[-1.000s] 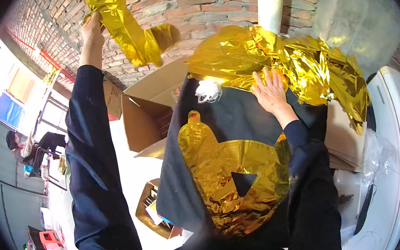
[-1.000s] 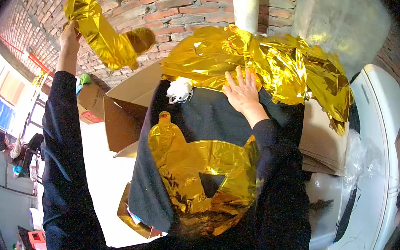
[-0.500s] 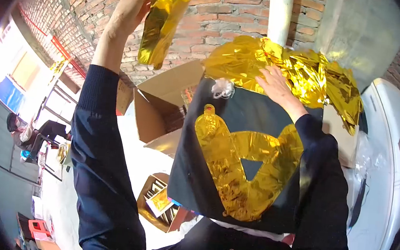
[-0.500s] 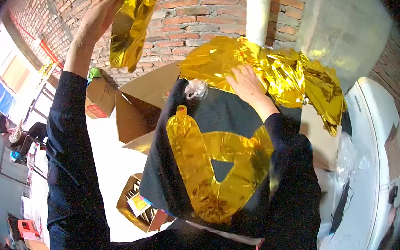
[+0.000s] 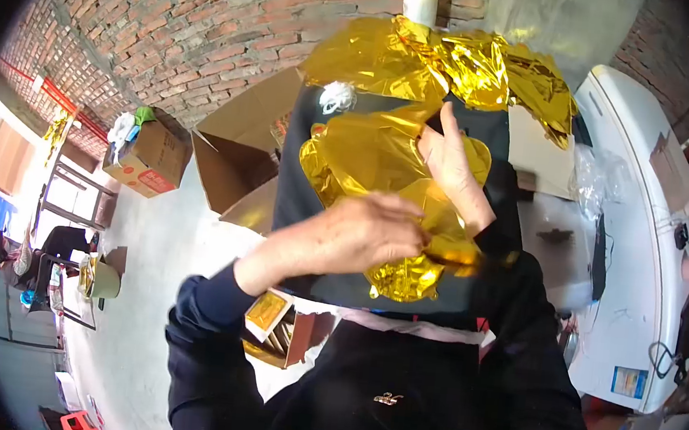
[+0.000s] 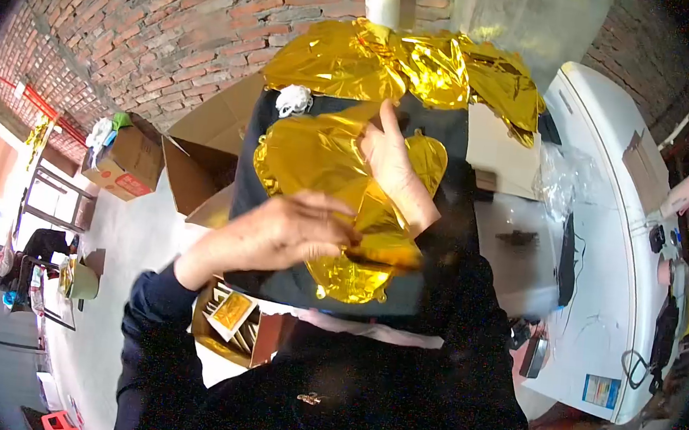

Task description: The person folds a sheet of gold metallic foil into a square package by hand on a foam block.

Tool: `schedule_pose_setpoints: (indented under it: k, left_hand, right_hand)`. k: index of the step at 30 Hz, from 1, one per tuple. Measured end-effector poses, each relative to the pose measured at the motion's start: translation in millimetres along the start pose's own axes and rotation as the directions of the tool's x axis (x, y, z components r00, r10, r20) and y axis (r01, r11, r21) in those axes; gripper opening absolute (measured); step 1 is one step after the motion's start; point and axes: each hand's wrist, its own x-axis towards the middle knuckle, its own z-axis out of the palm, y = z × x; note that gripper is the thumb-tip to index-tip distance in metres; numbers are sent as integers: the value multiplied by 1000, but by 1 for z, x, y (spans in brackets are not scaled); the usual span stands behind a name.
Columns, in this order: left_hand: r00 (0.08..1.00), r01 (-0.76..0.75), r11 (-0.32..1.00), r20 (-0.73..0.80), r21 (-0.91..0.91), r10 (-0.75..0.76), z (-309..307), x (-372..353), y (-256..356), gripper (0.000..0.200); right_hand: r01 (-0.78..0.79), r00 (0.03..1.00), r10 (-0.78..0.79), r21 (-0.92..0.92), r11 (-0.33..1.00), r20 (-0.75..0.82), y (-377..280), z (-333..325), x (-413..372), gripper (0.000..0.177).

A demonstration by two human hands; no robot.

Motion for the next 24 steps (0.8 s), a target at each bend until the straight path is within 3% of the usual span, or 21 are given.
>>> schedule_pose_setpoints:
  k: [1, 3, 4, 6, 9, 12, 15, 16, 18, 19, 21, 23, 24]
  left_hand:
    - [997, 74, 997, 32, -31, -73, 18, -13, 1, 23]
    - [986, 152, 986, -57, -67, -156, 55, -35, -1, 20]
    - [981, 168, 983, -80, -79, -174, 72, -45, -5, 21]
    - [964, 229, 966, -106, -123, -243, 94, -60, -3, 23]
    - [950, 287, 952, -98, -107, -298, 109, -75, -1, 22]
    - [944, 306, 948, -101, -81, -314, 113, -81, -2, 22]
    - [930, 335, 941, -142, -57, -339, 107, -78, -4, 20]
    - [923, 346, 937, -163, -52, -350, 102, -76, -6, 19]
    - [906, 369, 929, -219, -8, -362, 95, -71, -10, 19]
    - [897, 382, 924, -244, 11, -368, 93, -69, -10, 18]
    - [890, 398, 916, -259, 42, -375, 93, -66, -12, 19]
    - [892, 406, 911, -249, 69, -378, 107, -72, -26, 19]
    - [893, 414, 905, -234, 93, -385, 112, -76, -30, 19]
  right_hand:
    - [-27, 995, 19, -74, 997, -99, 4, 4, -14, 73]
    - [-102, 956, 36, -214, 972, -291, 11, 7, -33, 58]
    - [-113, 908, 19, -201, 973, -418, 19, -8, -32, 35]
    - [-195, 979, 193, -34, 980, -60, 14, -50, -40, 25]
    - [-170, 926, 92, -187, 968, -366, 19, -55, -41, 15]
    - [-97, 883, -1, -184, 978, -469, 19, -71, -22, 21]
    - [58, 964, -124, -268, 962, -237, -1, -71, -6, 24]
    - [71, 966, -103, -141, 988, -236, -15, -48, -8, 31]
    - [216, 959, -284, -647, 731, 0, -13, -140, 29, 44]
    - [174, 965, -255, -572, 801, -64, -22, -122, 26, 46]
    - [-7, 960, -53, -213, 977, -276, -39, -81, 22, 37]
    - [-103, 905, -57, -347, 932, -421, -38, -74, 19, 35]
    - [-126, 908, -44, -370, 920, -417, -37, -87, 23, 35]
